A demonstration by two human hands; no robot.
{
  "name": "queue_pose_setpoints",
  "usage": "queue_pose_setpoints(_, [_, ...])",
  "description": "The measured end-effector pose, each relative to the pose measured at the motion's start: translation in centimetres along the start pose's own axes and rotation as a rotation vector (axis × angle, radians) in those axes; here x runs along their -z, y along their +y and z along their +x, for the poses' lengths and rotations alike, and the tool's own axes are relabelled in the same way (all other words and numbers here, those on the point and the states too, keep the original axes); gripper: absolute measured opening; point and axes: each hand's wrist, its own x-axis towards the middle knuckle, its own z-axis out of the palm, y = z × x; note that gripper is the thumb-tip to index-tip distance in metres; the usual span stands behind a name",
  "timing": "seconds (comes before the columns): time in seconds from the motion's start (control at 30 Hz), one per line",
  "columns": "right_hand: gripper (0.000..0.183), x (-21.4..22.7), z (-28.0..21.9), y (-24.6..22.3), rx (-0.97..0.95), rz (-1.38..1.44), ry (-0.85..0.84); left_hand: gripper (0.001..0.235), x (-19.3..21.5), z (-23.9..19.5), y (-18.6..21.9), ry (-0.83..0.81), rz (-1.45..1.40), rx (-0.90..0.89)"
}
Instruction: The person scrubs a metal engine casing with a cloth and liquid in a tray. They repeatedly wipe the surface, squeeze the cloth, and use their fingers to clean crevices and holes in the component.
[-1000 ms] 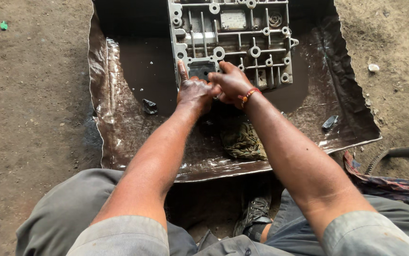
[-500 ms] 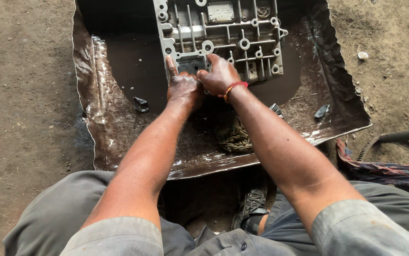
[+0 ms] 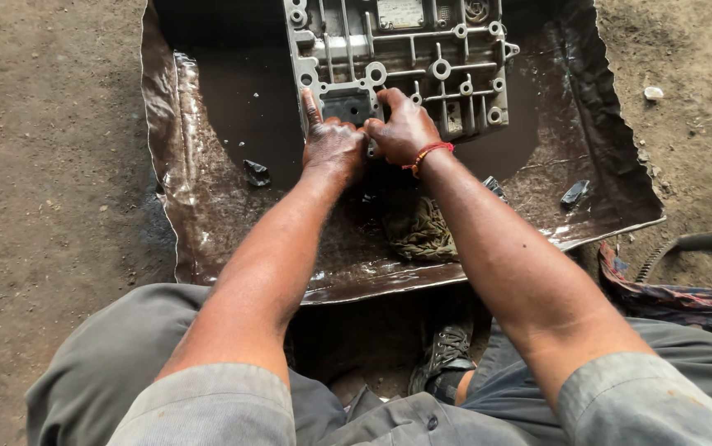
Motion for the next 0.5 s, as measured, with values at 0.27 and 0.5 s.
queue_pose_setpoints(0.27, [0.064, -1.9, 1.9, 3.1, 0.022, 0.108, 0.021, 0.044, -0.9, 1.1, -0.2, 0.011, -0.029, 0.006])
queue_pose_setpoints(0.5, [0.066, -2.0, 1.3, 2.7, 0.160, 0.258, 0.001, 0.022, -2.8, 1.6, -0.3, 0.034, 0.032, 0.008])
